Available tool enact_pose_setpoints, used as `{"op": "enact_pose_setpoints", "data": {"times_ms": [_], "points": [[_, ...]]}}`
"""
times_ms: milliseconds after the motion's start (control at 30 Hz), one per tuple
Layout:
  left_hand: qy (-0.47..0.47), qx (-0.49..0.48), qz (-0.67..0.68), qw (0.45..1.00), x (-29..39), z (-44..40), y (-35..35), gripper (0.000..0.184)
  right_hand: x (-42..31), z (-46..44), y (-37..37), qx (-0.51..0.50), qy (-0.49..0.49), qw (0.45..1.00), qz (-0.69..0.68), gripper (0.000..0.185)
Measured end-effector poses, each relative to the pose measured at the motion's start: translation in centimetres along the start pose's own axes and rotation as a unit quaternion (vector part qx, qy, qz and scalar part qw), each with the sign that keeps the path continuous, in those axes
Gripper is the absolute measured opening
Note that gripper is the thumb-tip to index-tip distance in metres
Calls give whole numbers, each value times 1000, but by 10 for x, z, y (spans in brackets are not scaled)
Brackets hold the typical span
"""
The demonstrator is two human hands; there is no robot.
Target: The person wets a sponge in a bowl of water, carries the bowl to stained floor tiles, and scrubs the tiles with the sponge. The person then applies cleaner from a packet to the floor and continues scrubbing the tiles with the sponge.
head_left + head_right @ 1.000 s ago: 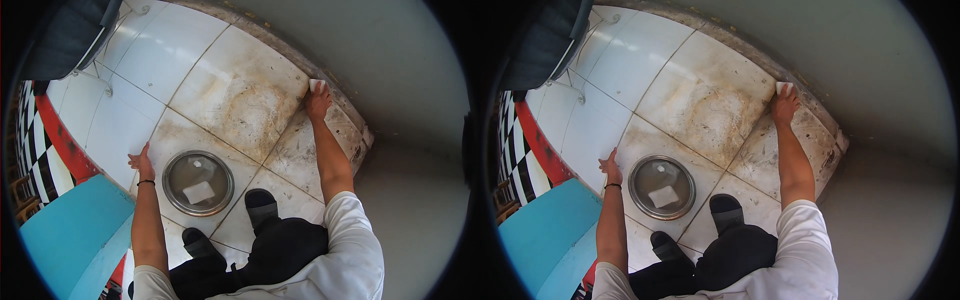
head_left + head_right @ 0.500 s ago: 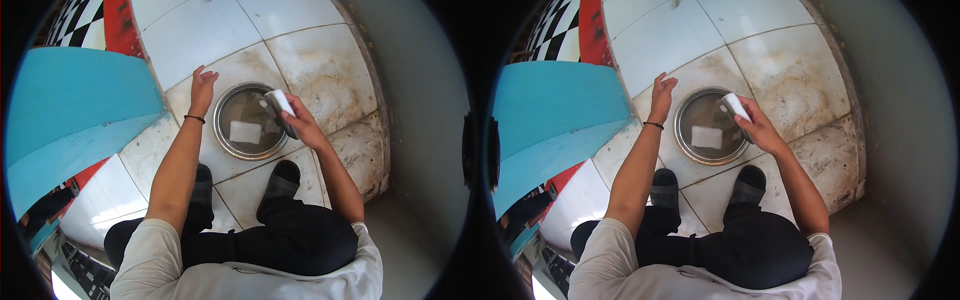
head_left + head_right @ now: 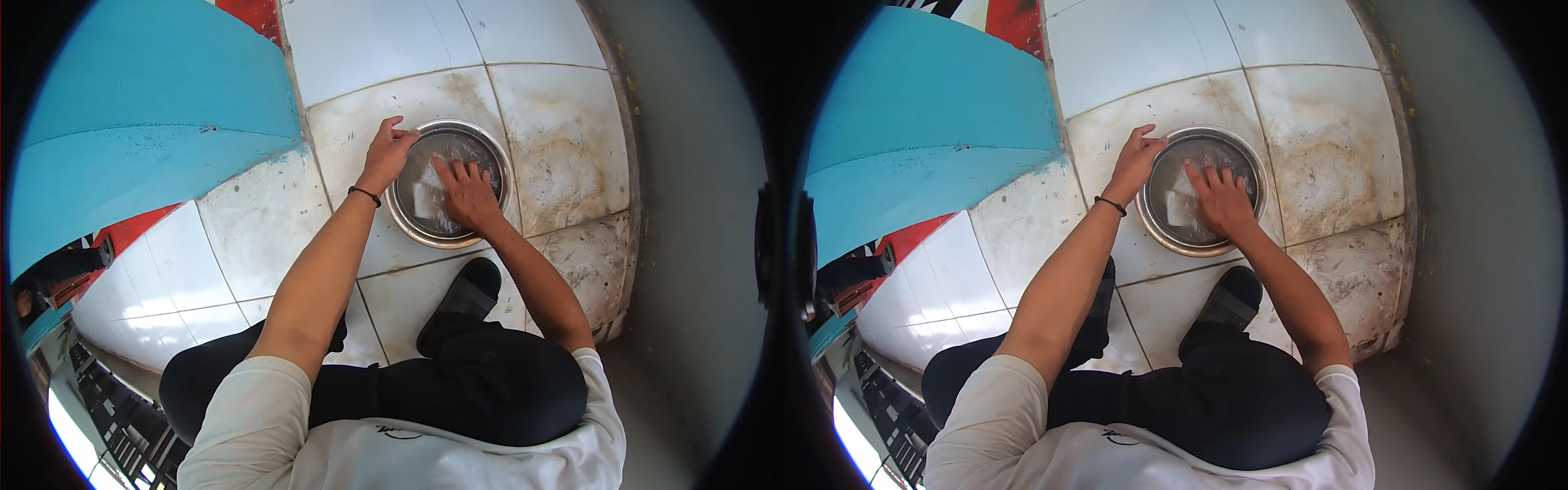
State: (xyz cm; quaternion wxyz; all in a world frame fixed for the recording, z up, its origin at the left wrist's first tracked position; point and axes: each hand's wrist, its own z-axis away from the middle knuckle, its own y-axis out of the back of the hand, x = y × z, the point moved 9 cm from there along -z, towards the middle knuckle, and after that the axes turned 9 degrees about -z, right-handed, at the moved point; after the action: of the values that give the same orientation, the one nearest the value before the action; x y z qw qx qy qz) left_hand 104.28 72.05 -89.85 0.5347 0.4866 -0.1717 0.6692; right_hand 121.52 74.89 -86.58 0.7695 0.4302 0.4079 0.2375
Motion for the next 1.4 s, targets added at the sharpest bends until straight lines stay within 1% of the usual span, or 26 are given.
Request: {"op": "enact_pose_setpoints", "data": {"times_ms": [33,133,167,200,233,267,300,333,367,433,467,500,567,667,767,867,967,1033,1067,1133,1167,1200,1233,1267,1367,1400], "points": [[5,0,-7,1000,-2,1,0,66,2,0,0,-22,-11,1000,-8,72],[1,8,-13,1000,-1,1,3,68,6,6,21,10,-8,985,-170,66],[5,9,-11,1000,-2,0,2,68,13,7,23,27,-6,957,-288,64],[8,10,-8,1000,-2,0,3,68,20,7,24,45,-3,915,-402,63],[11,11,-6,1000,-2,-1,3,68,23,8,24,30,-22,851,-524,61],[7,12,-12,1000,-1,-1,3,68,19,9,29,21,-43,770,-636,59],[3,12,-18,1000,0,-2,3,67,15,16,30,-20,-86,660,-746,57],[-2,12,-24,1000,3,-1,3,67,2,22,34,-60,-125,531,-836,55],[-3,14,-26,1000,5,0,3,66,-8,23,40,-64,-108,506,-853,50],[-1,17,-31,999,7,2,3,64,-2,24,30,-37,-135,498,-856,41],[-3,17,-30,999,6,2,3,64,0,23,26,-24,-149,494,-856,40],[-5,18,-28,999,5,1,3,64,3,19,24,-6,-152,508,-848,39],[-7,20,-30,999,2,0,4,64,3,8,28,27,-158,534,-830,43],[-6,21,-38,999,2,-1,5,65,9,3,34,96,-185,615,-760,51],[1,21,-35,999,1,0,4,66,8,-1,34,97,-218,652,-720,56],[7,20,-26,999,1,1,4,66,6,-2,33,85,-224,664,-708,49],[10,20,-20,1000,0,2,4,66,4,-1,31,57,-264,686,-676,48],[4,19,-18,1000,1,1,4,66,7,-6,31,42,-248,737,-628,48],[6,18,-15,1000,0,1,3,65,11,-8,30,35,-239,761,-603,48],[11,17,-10,1000,2,2,4,65,8,-21,38,61,-119,858,-495,39],[12,20,-20,1000,4,3,5,64,3,-25,42,73,-57,896,-435,36],[14,23,-30,999,5,4,7,64,1,-22,43,92,-26,932,-348,30],[15,26,-40,999,4,3,8,64,-9,-16,48,111,4,960,-258,31],[13,27,-39,999,4,2,8,64,-18,-12,51,128,35,977,-165,39],[12,29,-40,999,5,0,8,63,-21,-6,26,80,105,989,-73,70],[16,28,-42,999,5,0,8,63,-15,-4,17,60,93,992,-66,73]]}}
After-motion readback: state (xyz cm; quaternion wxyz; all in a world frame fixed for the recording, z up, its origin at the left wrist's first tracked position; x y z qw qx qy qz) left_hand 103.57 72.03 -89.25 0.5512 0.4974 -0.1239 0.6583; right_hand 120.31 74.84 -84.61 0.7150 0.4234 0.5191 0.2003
